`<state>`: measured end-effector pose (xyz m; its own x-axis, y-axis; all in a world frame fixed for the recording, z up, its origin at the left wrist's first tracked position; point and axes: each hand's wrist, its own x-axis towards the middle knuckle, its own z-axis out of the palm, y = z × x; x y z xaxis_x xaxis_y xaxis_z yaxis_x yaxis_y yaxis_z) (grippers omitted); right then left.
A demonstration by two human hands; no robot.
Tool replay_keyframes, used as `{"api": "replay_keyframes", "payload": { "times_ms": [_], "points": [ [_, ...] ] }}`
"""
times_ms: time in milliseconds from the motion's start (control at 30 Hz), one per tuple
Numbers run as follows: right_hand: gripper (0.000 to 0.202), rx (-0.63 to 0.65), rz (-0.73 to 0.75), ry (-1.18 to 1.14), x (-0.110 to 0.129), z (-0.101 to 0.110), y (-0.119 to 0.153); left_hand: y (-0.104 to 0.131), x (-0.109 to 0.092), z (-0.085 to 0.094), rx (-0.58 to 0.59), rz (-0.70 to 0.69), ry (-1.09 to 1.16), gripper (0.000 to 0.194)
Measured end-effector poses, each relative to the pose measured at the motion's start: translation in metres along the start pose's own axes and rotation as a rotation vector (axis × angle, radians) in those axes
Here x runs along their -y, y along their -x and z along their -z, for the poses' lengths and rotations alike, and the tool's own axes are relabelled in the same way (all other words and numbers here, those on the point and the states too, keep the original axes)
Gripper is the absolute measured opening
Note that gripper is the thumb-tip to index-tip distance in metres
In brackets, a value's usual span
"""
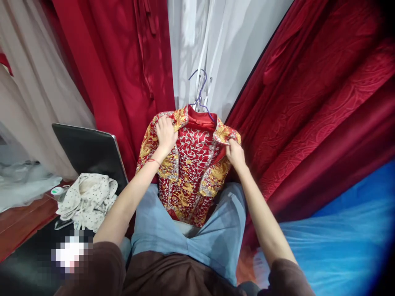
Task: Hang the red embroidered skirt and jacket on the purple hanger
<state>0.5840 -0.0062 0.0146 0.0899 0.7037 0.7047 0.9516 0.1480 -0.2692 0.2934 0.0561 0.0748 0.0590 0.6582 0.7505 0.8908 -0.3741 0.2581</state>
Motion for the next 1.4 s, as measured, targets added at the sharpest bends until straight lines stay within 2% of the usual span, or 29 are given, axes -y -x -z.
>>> {"api": "replay_keyframes", "payload": {
  "times_ms": [100,233,333,500,600,667,733,800,867,900,967,1067,1133,1200,1300,1400],
  "points": [
    [0.031,-0.042,0.002,-0.246,-0.007,0.026,-0.013,-0.002,0.028,0.028,0.052,0.084,-0.089,0.042],
    [0.038,-0.314,-0.135,-0.331,0.025,0.059,-0.027,-0.007,0.044,0.057,0.122,0.146,-0.110,0.043],
    [0.041,-0.481,-0.131,-0.332,0.064,0.081,-0.040,-0.014,0.039,0.072,0.040,0.156,-0.062,0.045],
    [0.044,-0.475,-0.001,-0.189,0.117,0.109,-0.044,-0.011,0.024,0.098,-0.133,0.122,0.040,0.048],
    [0.050,-0.507,0.021,-0.024,0.141,0.105,-0.028,0.003,0.012,0.110,-0.208,0.127,0.081,0.049],
    [0.044,-0.443,0.018,0.105,0.159,0.085,-0.015,0.014,0.001,0.111,-0.155,0.081,0.068,0.047],
    [0.033,-0.267,0.010,0.219,0.175,0.053,-0.002,0.026,-0.008,0.103,-0.048,0.033,0.029,0.045],
    [0.028,-0.055,-0.009,0.293,0.185,0.019,0.009,0.037,-0.012,0.088,0.056,0.021,-0.019,0.043],
    [0.026,0.069,-0.024,0.325,0.184,-0.006,0.019,0.049,-0.008,0.066,0.142,0.037,-0.056,0.042],
    [0.026,0.088,-0.031,0.331,0.180,-0.015,0.024,0.056,-0.003,0.054,0.170,0.049,-0.063,0.042],
    [0.025,0.069,-0.065,0.343,0.166,-0.025,0.036,0.068,0.012,0.029,0.179,0.067,-0.036,0.040],
    [0.033,0.058,-0.199,0.376,0.141,-0.034,0.061,0.088,0.040,-0.008,0.152,0.145,-0.012,0.037],
    [0.036,0.135,-0.291,0.388,0.127,-0.042,0.081,0.104,0.058,-0.029,0.216,0.227,-0.039,0.039],
    [0.031,0.235,-0.327,0.390,0.117,-0.052,0.100,0.119,0.075,-0.046,0.335,0.287,-0.056,0.040],
    [0.031,0.360,-0.311,0.386,0.111,-0.066,0.115,0.137,0.093,-0.061,0.467,0.295,-0.035,0.039],
    [0.032,0.438,-0.297,0.370,0.114,-0.075,0.113,0.143,0.098,-0.061,0.489,0.263,-0.030,0.042]
  ]
}}
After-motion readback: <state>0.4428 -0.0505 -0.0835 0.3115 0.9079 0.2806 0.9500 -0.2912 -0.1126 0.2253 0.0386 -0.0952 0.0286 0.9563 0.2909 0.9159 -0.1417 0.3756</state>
